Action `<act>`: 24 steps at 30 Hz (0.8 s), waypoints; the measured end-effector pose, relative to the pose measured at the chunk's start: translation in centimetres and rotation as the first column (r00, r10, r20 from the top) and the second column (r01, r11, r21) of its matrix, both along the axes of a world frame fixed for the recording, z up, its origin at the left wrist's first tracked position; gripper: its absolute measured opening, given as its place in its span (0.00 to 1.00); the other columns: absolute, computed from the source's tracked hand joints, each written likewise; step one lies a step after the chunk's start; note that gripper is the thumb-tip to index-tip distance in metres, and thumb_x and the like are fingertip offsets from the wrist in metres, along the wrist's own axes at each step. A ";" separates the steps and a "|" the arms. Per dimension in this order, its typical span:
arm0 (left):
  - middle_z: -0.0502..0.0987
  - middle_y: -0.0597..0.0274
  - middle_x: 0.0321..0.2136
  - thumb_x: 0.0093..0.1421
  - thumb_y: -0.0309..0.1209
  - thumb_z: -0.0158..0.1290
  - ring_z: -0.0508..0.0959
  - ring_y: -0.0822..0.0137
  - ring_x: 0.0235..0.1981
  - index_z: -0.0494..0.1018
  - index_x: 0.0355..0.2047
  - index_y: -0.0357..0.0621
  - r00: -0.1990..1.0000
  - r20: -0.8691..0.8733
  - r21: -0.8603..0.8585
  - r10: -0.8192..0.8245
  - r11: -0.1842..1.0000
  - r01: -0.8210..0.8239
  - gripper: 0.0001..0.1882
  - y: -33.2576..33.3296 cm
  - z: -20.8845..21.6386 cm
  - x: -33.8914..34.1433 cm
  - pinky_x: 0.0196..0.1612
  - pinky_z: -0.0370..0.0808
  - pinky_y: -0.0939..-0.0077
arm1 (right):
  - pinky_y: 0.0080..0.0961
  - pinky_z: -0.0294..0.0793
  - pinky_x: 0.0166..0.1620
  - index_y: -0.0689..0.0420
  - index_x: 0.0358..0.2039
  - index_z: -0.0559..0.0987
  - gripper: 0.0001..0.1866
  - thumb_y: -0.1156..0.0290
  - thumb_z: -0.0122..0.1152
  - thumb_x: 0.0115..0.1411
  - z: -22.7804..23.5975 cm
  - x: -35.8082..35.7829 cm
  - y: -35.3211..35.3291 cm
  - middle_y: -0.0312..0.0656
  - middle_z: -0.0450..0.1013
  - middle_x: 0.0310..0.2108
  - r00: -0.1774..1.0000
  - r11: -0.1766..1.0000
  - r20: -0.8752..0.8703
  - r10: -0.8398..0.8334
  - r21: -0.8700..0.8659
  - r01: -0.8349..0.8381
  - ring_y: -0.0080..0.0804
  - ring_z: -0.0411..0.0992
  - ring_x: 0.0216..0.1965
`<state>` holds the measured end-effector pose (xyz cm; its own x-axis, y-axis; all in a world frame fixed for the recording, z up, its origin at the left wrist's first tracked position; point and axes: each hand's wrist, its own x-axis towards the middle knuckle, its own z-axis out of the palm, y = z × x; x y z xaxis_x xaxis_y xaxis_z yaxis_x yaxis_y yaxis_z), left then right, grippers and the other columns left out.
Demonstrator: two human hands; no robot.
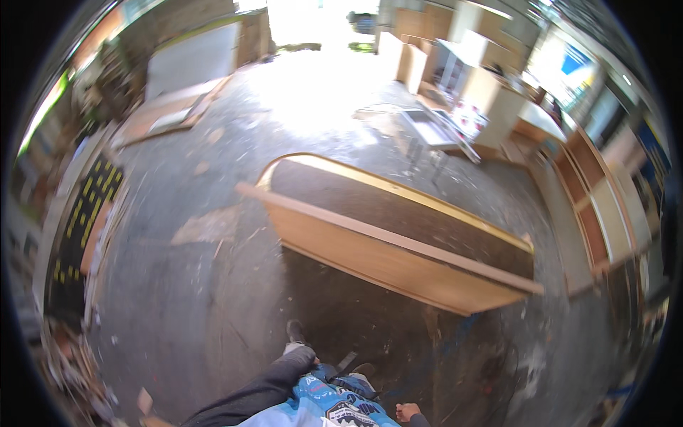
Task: The person cleans a long blue hose with a cloth, inspects a diagram on a clipboard, marks a large wooden surface with a pen, and moves several white finished wooden panels from one stack to another.
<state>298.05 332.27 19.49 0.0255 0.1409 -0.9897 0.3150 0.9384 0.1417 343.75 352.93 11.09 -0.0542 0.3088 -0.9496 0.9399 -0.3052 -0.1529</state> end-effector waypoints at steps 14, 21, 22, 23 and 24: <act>0.71 0.53 0.50 0.57 0.53 0.45 0.70 0.60 0.52 0.67 0.54 0.54 0.861 -0.298 0.452 0.412 0.856 -0.253 0.28 -23.2 -9.2 -9.8 0.55 0.62 0.69 | 0.29 0.55 0.59 0.61 0.56 0.66 0.35 0.42 0.37 0.62 -9.3 -46.1 -6.6 0.48 0.65 0.55 0.414 0.488 -0.388 0.824 0.113 -0.865 0.39 0.61 0.58; 0.72 0.51 0.48 0.63 0.47 0.39 0.73 0.58 0.48 0.68 0.52 0.45 0.668 0.015 0.738 0.744 0.442 -0.509 0.25 -32.9 -20.9 -9.4 0.51 0.66 0.71 | 0.24 0.57 0.59 0.65 0.53 0.69 0.25 0.60 0.53 0.61 0.9 -65.0 -17.4 0.43 0.68 0.53 0.612 0.762 -0.606 0.508 -0.014 -0.647 0.30 0.63 0.55; 0.73 0.52 0.47 0.63 0.45 0.41 0.73 0.58 0.47 0.69 0.51 0.44 0.631 0.085 0.786 0.771 0.337 -0.518 0.23 -34.0 -22.8 -9.4 0.51 0.66 0.71 | 0.24 0.58 0.58 0.65 0.52 0.70 0.24 0.61 0.54 0.60 3.0 -67.6 -18.7 0.43 0.69 0.52 0.614 0.753 -0.590 0.525 -0.016 -0.658 0.30 0.64 0.54; 0.74 0.52 0.47 0.62 0.43 0.42 0.74 0.58 0.46 0.70 0.50 0.44 0.594 0.157 0.820 0.789 0.231 -0.524 0.22 -35.2 -23.9 -9.3 0.50 0.66 0.72 | 0.24 0.59 0.57 0.65 0.51 0.71 0.24 0.61 0.55 0.60 5.1 -69.9 -20.4 0.43 0.70 0.51 0.620 0.744 -0.576 0.533 -0.031 -0.668 0.30 0.65 0.53; 0.74 0.53 0.46 0.62 0.41 0.43 0.74 0.58 0.46 0.71 0.49 0.44 0.571 0.234 0.850 0.787 0.119 -0.513 0.20 -35.9 -23.9 -10.5 0.50 0.66 0.72 | 0.24 0.60 0.56 0.64 0.50 0.72 0.23 0.62 0.55 0.59 5.8 -72.2 -21.9 0.43 0.71 0.49 0.626 0.742 -0.563 0.539 -0.033 -0.669 0.30 0.66 0.52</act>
